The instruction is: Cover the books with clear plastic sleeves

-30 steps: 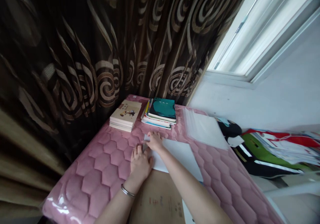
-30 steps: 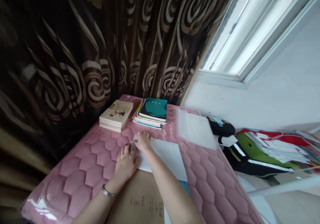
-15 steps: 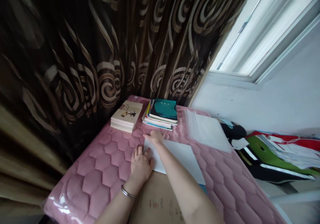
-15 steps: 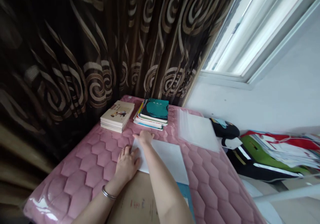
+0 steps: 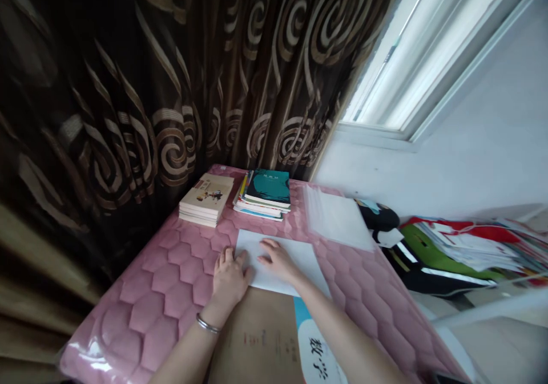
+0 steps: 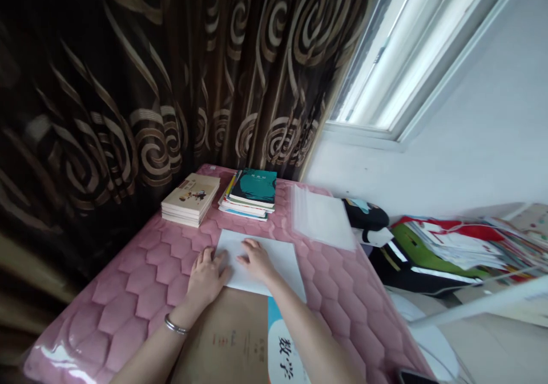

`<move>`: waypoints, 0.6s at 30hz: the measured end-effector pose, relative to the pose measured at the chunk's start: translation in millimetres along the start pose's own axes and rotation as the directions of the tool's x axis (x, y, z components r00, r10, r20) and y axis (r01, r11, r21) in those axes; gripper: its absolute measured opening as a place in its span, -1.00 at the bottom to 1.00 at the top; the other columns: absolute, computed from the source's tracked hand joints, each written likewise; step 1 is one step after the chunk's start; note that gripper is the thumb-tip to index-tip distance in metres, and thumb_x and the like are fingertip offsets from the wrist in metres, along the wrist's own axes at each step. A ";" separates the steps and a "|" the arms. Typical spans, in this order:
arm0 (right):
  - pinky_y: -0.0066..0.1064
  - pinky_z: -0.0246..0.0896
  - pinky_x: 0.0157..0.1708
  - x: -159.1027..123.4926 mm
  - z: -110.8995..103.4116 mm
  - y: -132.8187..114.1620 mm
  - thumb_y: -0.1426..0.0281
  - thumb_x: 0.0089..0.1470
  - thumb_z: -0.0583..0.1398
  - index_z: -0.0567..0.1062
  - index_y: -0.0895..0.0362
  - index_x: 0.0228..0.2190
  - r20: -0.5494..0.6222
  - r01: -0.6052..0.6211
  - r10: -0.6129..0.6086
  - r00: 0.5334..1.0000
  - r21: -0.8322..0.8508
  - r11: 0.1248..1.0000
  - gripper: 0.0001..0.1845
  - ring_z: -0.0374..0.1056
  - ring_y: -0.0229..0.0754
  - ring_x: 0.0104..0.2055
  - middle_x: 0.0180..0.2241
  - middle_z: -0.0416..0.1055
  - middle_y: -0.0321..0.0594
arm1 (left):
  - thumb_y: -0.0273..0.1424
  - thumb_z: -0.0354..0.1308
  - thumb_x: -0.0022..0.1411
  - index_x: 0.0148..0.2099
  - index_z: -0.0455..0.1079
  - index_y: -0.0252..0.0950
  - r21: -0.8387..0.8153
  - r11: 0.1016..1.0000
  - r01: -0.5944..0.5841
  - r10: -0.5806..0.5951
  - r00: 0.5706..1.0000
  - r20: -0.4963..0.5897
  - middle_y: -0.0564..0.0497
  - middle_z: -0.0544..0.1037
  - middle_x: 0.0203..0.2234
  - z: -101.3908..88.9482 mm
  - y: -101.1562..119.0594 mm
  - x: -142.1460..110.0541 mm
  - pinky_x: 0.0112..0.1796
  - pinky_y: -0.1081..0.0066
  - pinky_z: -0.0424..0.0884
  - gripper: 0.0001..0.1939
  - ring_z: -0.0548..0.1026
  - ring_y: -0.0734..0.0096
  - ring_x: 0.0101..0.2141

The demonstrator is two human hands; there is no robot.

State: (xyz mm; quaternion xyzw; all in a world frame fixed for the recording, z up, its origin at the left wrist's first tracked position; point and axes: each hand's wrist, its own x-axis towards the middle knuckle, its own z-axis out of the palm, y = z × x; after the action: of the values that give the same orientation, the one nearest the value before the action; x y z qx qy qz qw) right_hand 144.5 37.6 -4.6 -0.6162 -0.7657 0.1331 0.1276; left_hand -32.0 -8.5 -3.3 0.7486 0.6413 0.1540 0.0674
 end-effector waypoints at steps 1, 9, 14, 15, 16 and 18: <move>-0.33 -0.02 0.21 -15.4 -3.9 13.5 0.30 0.16 0.14 0.38 0.11 0.11 0.012 0.005 -0.005 1.000 0.036 0.999 -0.52 0.13 -0.11 0.24 0.22 0.22 -0.12 | -0.22 0.03 0.28 0.19 0.33 -0.08 0.004 1.000 0.000 0.000 1.000 -0.003 -0.14 0.28 0.12 0.0 0.2 0.1 0.08 0.17 0.21 -0.56 0.28 0.07 0.10; -0.35 -0.04 0.25 -92.9 -29.9 69.6 0.24 0.29 -0.10 0.40 0.20 0.10 -0.023 -0.225 0.226 0.974 0.052 0.973 -0.48 0.12 -0.18 0.27 0.23 0.22 -0.13 | -0.27 0.01 0.28 0.18 0.34 -0.11 0.086 0.996 -0.015 0.017 1.000 -0.018 -0.17 0.31 0.10 -5.1 3.7 1.0 0.03 0.17 0.27 -0.57 0.34 0.07 0.06; -0.25 0.03 0.20 -92.7 -34.9 60.5 0.22 0.30 -0.12 0.45 0.09 0.06 -0.044 -0.279 0.279 0.959 0.016 0.960 -0.50 0.18 -0.13 0.23 0.20 0.27 -0.20 | -0.36 -0.03 0.29 0.20 0.34 -0.23 0.235 0.972 0.008 -0.002 1.000 -0.025 -0.26 0.30 0.19 -6.6 23.5 1.7 0.17 -0.13 0.01 -0.55 0.20 -0.11 0.20; -0.24 0.04 0.19 -91.8 -35.9 59.3 0.21 0.30 -0.13 0.46 0.05 0.04 -0.044 -0.294 0.294 0.955 0.013 0.956 -0.50 0.19 -0.12 0.22 0.19 0.28 -0.22 | -0.38 -0.04 0.29 0.20 0.33 -0.27 0.253 0.968 -0.005 0.004 1.000 0.005 -0.27 0.27 0.22 -6.4 33.2 1.9 0.19 -0.16 -0.07 -0.54 0.15 -0.13 0.23; -0.23 0.05 0.18 -91.0 -37.1 58.8 0.21 0.30 -0.13 0.48 0.03 0.03 -0.044 -0.306 0.306 0.951 0.011 0.952 -0.51 0.20 -0.11 0.21 0.18 0.30 -0.23 | -0.39 -0.05 0.29 0.21 0.33 -0.30 0.254 0.967 -0.034 0.022 0.998 0.051 -0.27 0.23 0.25 -6.0 44.8 2.4 0.21 -0.16 -0.12 -0.54 0.12 -0.13 0.26; -0.23 0.07 0.15 -89.2 -39.5 59.8 0.23 0.30 -0.12 0.50 0.01 -0.01 -0.052 -0.305 0.305 0.951 0.009 0.952 -0.53 0.21 -0.09 0.20 0.16 0.33 -0.23 | -0.37 -0.07 0.31 0.24 0.28 -0.31 0.189 0.968 -0.164 0.127 0.972 0.196 -0.23 0.16 0.29 -3.6 72.4 4.2 0.23 -0.07 -0.08 -0.52 0.05 -0.04 0.29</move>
State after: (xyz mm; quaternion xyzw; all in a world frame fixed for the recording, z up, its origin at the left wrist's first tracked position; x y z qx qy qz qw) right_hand 231.6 -35.5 7.8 -0.7301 -0.6579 0.1352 0.1257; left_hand 35.5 -16.9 22.3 0.8078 0.5879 0.0226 0.0373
